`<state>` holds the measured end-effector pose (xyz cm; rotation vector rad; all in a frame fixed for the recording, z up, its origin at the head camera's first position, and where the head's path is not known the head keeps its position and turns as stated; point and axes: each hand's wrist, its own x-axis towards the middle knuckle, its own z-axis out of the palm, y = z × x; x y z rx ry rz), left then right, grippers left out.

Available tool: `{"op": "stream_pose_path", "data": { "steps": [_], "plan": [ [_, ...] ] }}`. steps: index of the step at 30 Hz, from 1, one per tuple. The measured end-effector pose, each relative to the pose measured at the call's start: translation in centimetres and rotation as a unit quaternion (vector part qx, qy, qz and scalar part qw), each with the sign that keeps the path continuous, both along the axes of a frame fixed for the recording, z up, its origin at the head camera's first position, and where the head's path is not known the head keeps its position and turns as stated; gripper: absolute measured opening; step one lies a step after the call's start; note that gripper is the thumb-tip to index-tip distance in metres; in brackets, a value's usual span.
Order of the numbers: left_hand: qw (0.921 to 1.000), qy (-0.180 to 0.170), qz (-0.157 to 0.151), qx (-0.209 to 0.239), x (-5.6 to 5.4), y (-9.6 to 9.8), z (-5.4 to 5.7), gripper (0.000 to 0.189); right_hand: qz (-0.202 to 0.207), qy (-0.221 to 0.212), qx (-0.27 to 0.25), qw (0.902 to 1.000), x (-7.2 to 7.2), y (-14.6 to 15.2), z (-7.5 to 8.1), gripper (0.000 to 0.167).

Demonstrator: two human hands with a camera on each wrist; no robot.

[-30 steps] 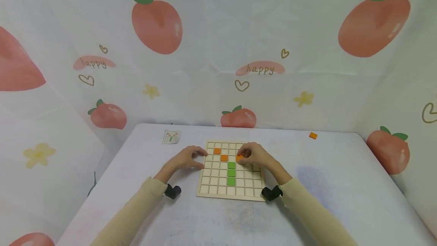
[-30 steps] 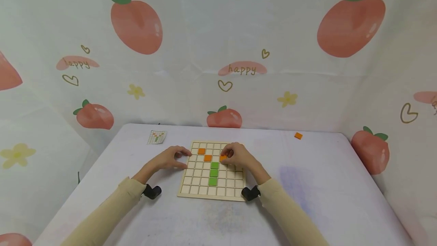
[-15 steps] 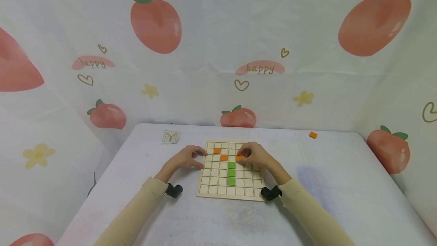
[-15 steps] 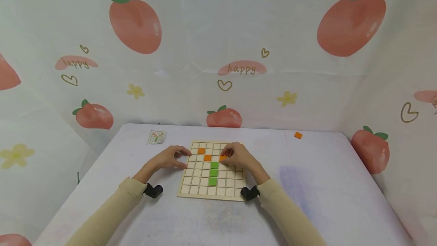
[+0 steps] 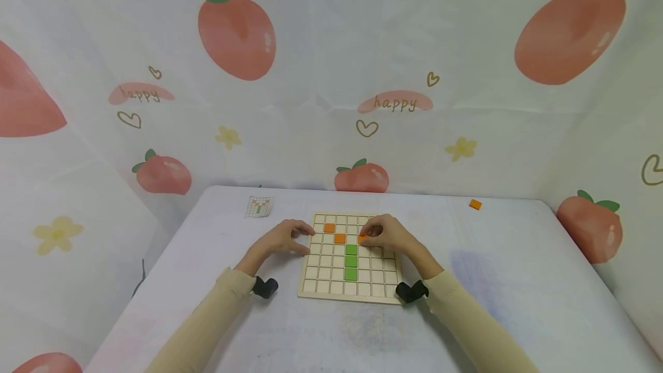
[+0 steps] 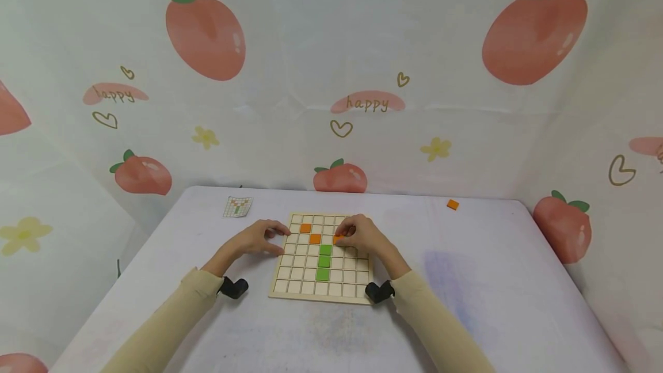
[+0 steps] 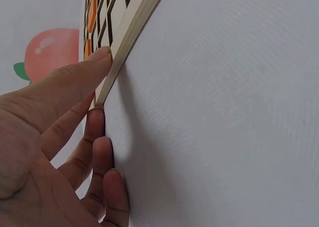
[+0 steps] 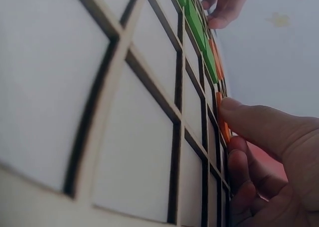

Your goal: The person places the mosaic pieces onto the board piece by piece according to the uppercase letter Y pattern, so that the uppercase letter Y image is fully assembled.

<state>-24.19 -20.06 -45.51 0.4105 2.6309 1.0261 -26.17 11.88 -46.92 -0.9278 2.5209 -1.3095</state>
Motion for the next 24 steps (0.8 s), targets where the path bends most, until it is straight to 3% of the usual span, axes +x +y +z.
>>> {"op": "stream_pose_path", "data": {
  "steps": [11,24],
  "plan": [
    [1.0000,0.003,-0.004,0.001,0.0,0.3,0.5,0.041,-0.013,-0.045,-0.010,0.9988,-0.2,2.1,0.9,0.020],
    [0.9996,0.005,-0.015,0.023,-0.1,0.1,0.2,0.039,-0.067,-0.032,-0.020,0.9970,1.1,10.5,1.7,0.029]
  ]
}}
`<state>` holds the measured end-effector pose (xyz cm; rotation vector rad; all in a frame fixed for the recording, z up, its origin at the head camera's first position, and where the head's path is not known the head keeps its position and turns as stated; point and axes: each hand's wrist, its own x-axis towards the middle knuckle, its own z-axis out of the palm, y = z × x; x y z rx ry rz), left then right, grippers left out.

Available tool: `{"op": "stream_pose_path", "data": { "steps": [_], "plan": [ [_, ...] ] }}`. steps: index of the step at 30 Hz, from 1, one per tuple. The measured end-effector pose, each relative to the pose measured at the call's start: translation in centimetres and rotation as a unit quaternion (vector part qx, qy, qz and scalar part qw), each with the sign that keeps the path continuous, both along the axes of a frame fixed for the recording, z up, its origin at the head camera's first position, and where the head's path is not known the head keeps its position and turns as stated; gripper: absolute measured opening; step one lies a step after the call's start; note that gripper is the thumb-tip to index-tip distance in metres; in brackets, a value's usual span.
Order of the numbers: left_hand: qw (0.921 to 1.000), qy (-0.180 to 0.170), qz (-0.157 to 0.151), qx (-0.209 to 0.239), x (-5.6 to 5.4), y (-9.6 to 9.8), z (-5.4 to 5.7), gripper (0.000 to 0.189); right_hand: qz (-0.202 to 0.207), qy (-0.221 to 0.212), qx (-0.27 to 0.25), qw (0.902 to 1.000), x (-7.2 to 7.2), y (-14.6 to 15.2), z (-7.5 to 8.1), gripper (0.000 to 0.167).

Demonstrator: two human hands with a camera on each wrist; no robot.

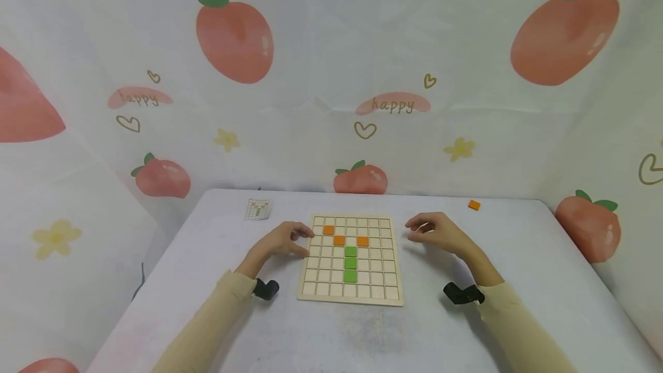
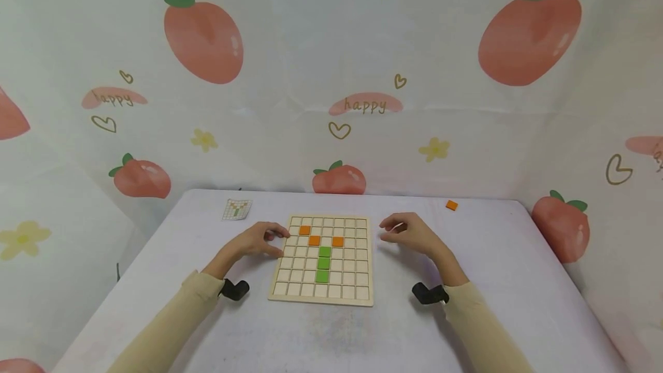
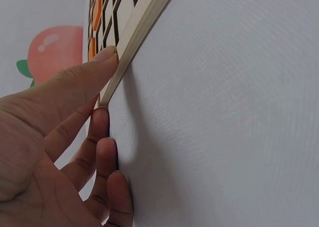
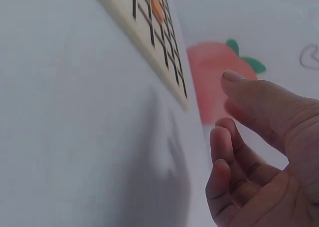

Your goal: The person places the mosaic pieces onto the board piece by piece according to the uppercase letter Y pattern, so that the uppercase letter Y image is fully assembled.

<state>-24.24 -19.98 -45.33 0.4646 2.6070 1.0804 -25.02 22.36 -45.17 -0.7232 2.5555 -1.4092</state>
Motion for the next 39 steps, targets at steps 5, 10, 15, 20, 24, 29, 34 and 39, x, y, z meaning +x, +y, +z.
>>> {"op": "stream_pose_path", "data": {
  "steps": [5,10,15,20,24,29,34,39],
  "plan": [
    [0.9999,-0.001,0.010,-0.004,0.1,0.1,0.1,0.039,-0.035,-0.007,0.012,0.9993,0.5,3.7,0.2,0.033],
    [0.9999,-0.002,0.008,-0.007,0.1,0.0,0.0,0.039,-0.065,-0.001,0.014,0.9978,0.6,6.9,0.3,0.033],
    [1.0000,-0.002,0.006,0.002,0.2,-0.2,-0.2,0.038,-0.092,-0.001,0.030,0.9953,0.2,9.1,0.3,0.036],
    [0.9999,-0.004,0.010,0.004,0.2,-0.2,0.0,0.038,-0.116,0.001,0.044,0.9923,-0.7,10.7,0.1,0.038],
    [0.9999,-0.005,0.010,0.002,0.2,-0.1,0.1,0.039,-0.128,0.015,0.048,0.9905,-1.4,11.7,-0.1,0.039],
    [0.9998,-0.007,0.017,-0.002,0.2,0.0,0.0,0.039,-0.141,0.035,0.051,0.9881,-2.3,12.5,-0.1,0.041],
    [0.9998,-0.003,0.014,-0.010,0.0,-0.1,-0.1,0.039,-0.151,0.049,0.062,0.9853,-3.0,13.1,-0.1,0.040],
    [0.9999,-0.003,0.011,-0.011,0.0,-0.1,-0.2,0.040,-0.179,0.024,0.078,0.9804,-3.8,13.9,-0.4,0.047]
  ]
}}
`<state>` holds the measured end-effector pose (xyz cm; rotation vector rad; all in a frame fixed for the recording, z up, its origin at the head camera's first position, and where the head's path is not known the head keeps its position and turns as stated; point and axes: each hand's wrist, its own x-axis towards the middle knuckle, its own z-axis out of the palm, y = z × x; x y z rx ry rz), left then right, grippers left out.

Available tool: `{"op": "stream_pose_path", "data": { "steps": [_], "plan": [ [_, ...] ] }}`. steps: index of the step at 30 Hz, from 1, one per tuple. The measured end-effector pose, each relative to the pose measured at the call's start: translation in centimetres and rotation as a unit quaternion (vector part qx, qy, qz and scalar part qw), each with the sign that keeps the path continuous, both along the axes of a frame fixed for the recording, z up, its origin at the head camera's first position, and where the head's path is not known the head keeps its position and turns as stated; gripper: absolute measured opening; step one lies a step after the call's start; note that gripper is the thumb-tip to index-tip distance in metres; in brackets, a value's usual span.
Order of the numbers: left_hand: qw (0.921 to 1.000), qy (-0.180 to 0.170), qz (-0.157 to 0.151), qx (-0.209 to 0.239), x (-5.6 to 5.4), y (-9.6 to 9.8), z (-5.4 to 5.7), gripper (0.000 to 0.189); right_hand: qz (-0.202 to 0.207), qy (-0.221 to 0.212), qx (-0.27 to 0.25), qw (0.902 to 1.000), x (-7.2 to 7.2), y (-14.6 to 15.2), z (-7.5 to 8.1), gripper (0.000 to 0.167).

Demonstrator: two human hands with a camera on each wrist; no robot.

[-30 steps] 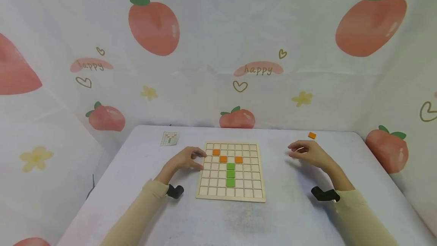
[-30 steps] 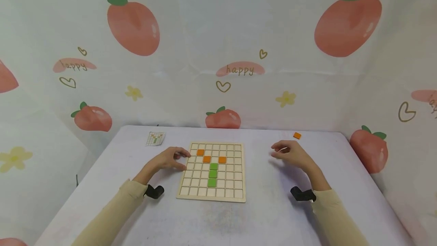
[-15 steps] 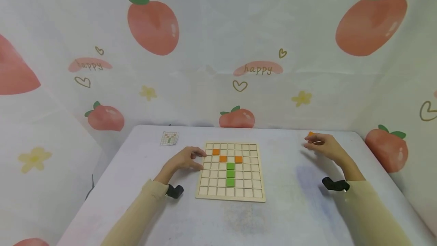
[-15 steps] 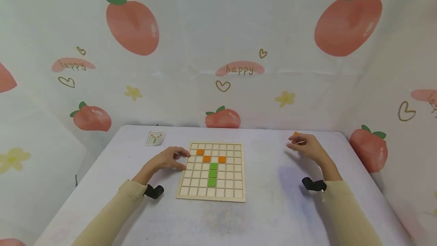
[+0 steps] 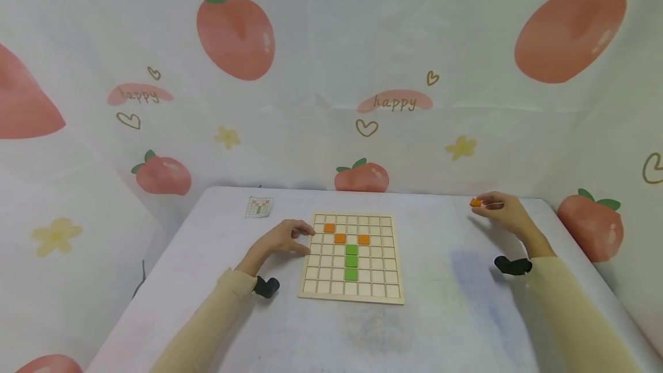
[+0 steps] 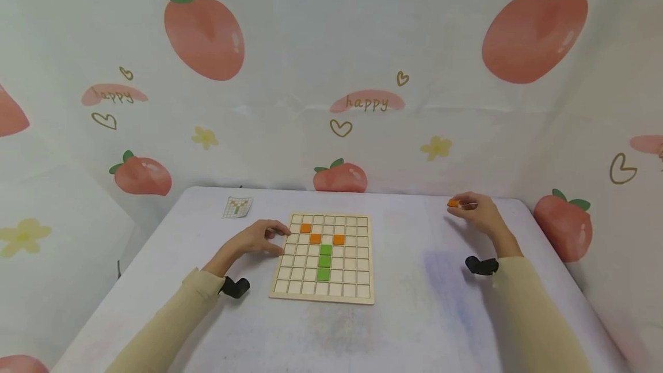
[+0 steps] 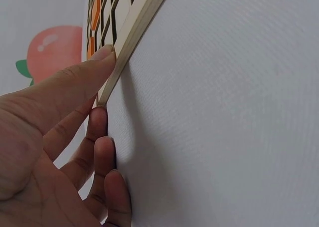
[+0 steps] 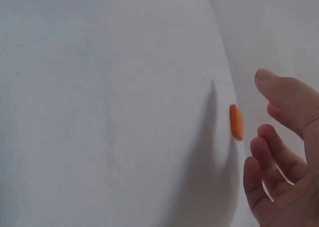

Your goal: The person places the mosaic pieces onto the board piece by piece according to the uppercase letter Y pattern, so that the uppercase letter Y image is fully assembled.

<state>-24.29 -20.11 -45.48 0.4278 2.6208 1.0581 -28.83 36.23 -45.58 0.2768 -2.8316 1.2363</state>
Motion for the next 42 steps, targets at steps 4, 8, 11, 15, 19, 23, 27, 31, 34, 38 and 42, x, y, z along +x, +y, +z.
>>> {"op": "stream_pose_path", "data": {
  "steps": [4,8,11,15,19,23,27,31,34,38,42],
  "plan": [
    [1.0000,-0.005,0.002,0.002,0.1,0.0,0.2,0.040,-0.004,-0.013,0.000,0.9999,-0.8,0.3,-0.1,0.054],
    [1.0000,-0.002,-0.005,0.003,0.1,0.0,0.2,0.040,0.002,-0.040,0.001,0.9992,-1.3,0.3,0.1,0.061],
    [1.0000,0.000,-0.008,0.001,0.1,0.0,0.2,0.039,0.002,-0.056,0.003,0.9984,-1.4,0.4,0.1,0.062],
    [1.0000,-0.002,-0.005,0.001,0.1,0.0,0.2,0.039,-0.002,-0.057,0.013,0.9983,-1.7,0.4,-0.1,0.062],
    [1.0000,-0.002,-0.005,0.004,0.1,0.1,0.1,0.039,-0.009,-0.045,0.025,0.9986,-2.0,0.4,-0.3,0.059],
    [0.9999,0.000,-0.009,0.007,0.0,0.1,0.1,0.040,-0.016,-0.036,0.030,0.9988,-2.0,0.4,-0.5,0.055],
    [0.9999,0.000,-0.009,0.006,-0.1,0.0,0.0,0.040,-0.022,-0.040,0.026,0.9986,-2.1,0.4,-0.6,0.052],
    [1.0000,0.000,-0.007,0.002,-0.1,0.0,0.0,0.041,-0.025,-0.038,0.028,0.9986,-2.2,0.4,-0.6,0.047],
    [1.0000,-0.002,-0.002,0.001,-0.1,0.1,0.0,0.041,-0.026,-0.034,0.029,0.9987,-2.4,0.3,-0.6,0.043],
    [1.0000,-0.005,0.001,0.000,-0.1,0.1,-0.1,0.041,-0.026,-0.035,0.026,0.9987,-2.4,0.2,-0.7,0.044],
    [1.0000,-0.006,0.002,0.001,-0.1,0.0,-0.1,0.041,-0.025,-0.039,0.017,0.9988,-2.4,0.2,-0.7,0.044]
  ]
}}
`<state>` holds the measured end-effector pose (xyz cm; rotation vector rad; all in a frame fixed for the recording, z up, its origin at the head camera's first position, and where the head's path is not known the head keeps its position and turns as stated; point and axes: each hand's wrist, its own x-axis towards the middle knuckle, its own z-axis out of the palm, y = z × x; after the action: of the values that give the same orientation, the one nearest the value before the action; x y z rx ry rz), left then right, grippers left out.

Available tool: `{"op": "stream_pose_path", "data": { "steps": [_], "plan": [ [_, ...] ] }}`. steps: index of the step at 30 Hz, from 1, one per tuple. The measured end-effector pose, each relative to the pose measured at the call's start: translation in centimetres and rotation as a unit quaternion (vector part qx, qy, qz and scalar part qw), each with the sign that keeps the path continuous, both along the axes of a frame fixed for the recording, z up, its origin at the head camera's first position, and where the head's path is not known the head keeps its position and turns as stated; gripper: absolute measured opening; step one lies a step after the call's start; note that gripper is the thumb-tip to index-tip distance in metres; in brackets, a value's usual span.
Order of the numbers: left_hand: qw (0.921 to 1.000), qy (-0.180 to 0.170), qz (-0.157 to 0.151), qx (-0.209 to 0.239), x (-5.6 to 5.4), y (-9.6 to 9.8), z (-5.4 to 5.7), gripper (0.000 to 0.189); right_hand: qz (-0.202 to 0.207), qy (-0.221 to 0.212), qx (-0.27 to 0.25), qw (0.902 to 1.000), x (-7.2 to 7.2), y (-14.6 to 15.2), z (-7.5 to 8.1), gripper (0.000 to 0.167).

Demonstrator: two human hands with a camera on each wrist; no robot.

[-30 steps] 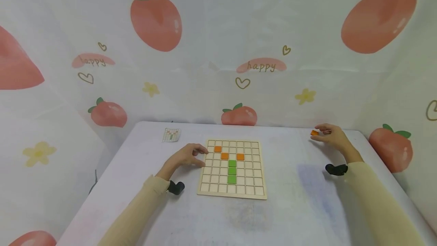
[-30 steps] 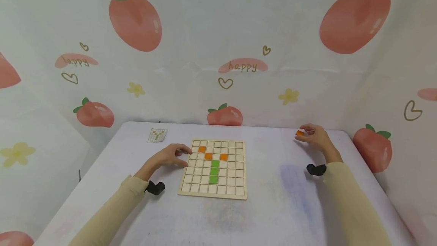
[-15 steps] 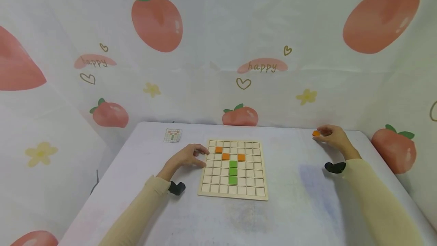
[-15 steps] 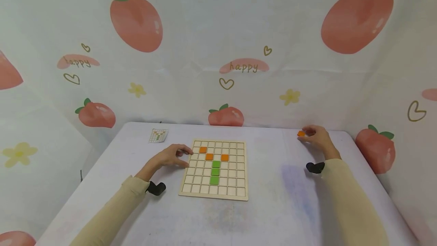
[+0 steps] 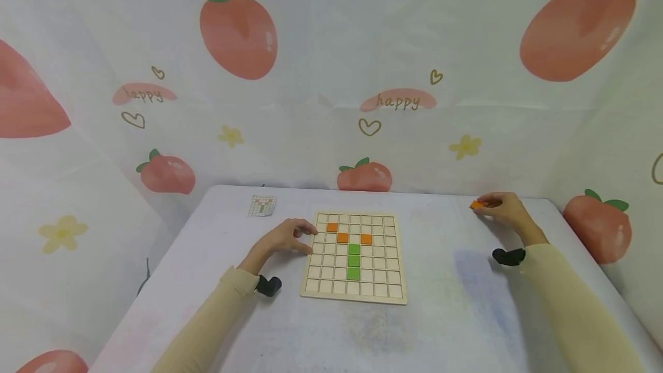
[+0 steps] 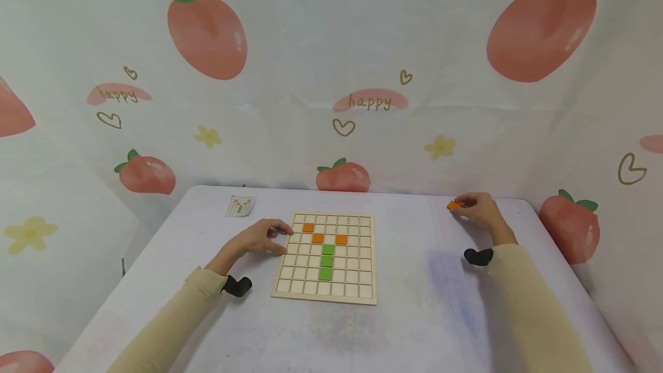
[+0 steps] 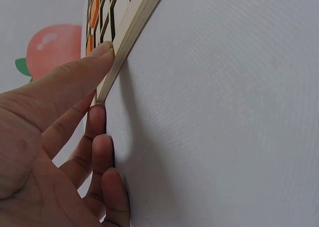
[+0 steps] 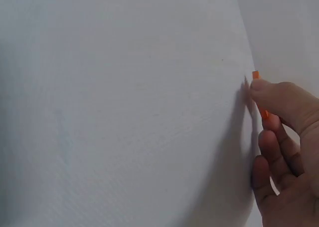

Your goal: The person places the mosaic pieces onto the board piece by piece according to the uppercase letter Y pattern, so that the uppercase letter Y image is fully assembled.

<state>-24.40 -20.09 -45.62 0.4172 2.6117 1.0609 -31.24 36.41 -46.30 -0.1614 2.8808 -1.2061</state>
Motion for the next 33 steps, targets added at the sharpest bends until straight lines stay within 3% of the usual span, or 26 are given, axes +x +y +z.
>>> {"op": "stream_pose_path", "data": {
  "steps": [6,14,21,33],
  "plan": [
    [1.0000,-0.001,-0.001,0.001,0.1,-0.1,0.0,0.040,0.038,0.000,-0.035,0.9987,0.1,-0.6,0.5,0.039],
    [1.0000,0.004,-0.007,0.005,0.1,-0.1,0.0,0.040,0.101,0.019,-0.044,0.9937,1.0,-3.0,1.9,0.034],
    [0.9998,0.008,-0.013,0.008,0.0,-0.1,-0.4,0.039,0.144,0.055,-0.076,0.9852,1.0,-4.7,1.2,0.029],
    [0.9998,0.005,-0.014,0.012,0.1,-0.1,-0.1,0.040,0.189,0.046,-0.101,0.9757,1.7,-9.1,1.1,0.028]
  ]
}}
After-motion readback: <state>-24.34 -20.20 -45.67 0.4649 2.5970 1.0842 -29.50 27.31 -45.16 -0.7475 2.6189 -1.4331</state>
